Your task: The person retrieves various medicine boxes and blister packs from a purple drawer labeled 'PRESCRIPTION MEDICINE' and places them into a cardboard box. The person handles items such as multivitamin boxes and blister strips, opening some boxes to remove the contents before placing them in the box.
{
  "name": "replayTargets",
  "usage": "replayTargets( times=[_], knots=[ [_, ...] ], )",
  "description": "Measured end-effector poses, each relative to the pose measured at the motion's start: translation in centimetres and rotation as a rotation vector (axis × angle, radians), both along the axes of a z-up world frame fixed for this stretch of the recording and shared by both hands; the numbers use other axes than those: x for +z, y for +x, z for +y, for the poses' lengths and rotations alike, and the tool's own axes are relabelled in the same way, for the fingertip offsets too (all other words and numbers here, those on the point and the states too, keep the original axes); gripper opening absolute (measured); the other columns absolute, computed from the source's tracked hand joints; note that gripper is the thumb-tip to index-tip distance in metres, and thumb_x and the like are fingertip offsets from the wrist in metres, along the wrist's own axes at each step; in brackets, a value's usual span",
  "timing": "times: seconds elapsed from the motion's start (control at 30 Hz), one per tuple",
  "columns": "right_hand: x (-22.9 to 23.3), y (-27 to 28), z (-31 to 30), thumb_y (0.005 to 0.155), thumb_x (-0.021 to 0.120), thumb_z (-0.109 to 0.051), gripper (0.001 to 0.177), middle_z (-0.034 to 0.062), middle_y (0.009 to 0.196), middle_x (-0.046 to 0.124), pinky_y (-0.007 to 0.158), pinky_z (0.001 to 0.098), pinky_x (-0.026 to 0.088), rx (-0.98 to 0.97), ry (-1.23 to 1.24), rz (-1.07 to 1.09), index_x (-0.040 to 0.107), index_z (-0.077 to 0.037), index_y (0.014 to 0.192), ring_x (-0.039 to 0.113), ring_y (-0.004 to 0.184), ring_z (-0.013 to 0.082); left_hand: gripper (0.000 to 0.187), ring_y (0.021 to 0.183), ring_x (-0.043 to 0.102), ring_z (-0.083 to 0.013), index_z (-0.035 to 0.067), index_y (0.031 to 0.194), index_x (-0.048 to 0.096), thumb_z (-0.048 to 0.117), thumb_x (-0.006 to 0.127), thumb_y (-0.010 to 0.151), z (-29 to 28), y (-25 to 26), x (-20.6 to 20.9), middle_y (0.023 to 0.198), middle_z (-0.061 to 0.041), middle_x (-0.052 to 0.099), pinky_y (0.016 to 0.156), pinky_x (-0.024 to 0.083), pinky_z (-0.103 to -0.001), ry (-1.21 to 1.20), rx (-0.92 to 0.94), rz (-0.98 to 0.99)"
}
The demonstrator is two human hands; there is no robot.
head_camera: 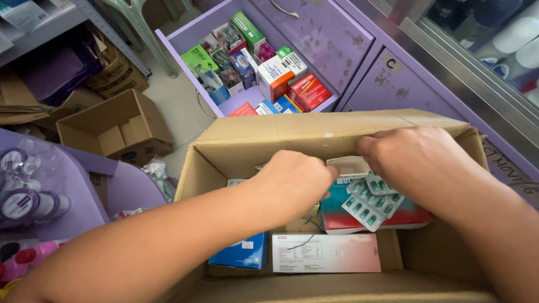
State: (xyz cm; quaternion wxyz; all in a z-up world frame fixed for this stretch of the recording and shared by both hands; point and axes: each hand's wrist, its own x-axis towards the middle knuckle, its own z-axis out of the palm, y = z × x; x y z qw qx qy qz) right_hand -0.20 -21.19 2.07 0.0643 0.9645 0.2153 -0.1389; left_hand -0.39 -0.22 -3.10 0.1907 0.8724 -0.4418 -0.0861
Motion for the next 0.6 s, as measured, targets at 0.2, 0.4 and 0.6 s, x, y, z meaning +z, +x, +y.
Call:
replayTargets(
  times=[0.2, 0.4, 0.6],
  knots=[
    [-1.0, 0.1, 0.6, 0.090, 0.058, -0.018, 0.014, 0.0126, 0.075, 0.072, 0.067, 0.0486, 0.057, 0.034, 0.044, -0.008, 0.064, -0.012, 0.101, 0.073, 0.075, 0.0346, 0.017, 0.072, 0.074, -0.0356, 0.003, 0.093, 0.071, 0.003, 0.064, 0.077, -0.3, 0.6, -0.8, 0.074, -0.018, 0.071, 0.059, 0.057, -0.048, 0.077, 0.022, -0.120],
    [-1.5, 0.3, 1.0, 0.087, 0.061, -0.018, 0.011, 0.0137, 0.076, 0.071, 0.064, 0.0504, 0.055, 0.085, 0.174, -0.051, 0.062, -0.008, 0.093, 0.071, 0.073, 0.0379, 0.017, 0.074, 0.073, -0.0341, 0.005, 0.090, 0.071, 0.005, 0.067, 0.073, 0.0, 0.9, 0.5, 0.075, -0.016, 0.072, 0.062, 0.057, -0.047, 0.192, 0.039, -0.034],
    [-1.5, 0.7, 0.7, 0.089, 0.062, -0.020, 0.011, 0.0126, 0.076, 0.072, 0.066, 0.0507, 0.056, 0.027, 0.181, -0.008, 0.064, -0.012, 0.096, 0.070, 0.073, 0.0379, 0.020, 0.073, 0.073, -0.0355, 0.005, 0.096, 0.071, 0.005, 0.066, 0.077, 0.4, 1.1, -0.3, 0.075, -0.017, 0.072, 0.061, 0.056, -0.049, 0.140, 0.058, -0.080]
  ],
)
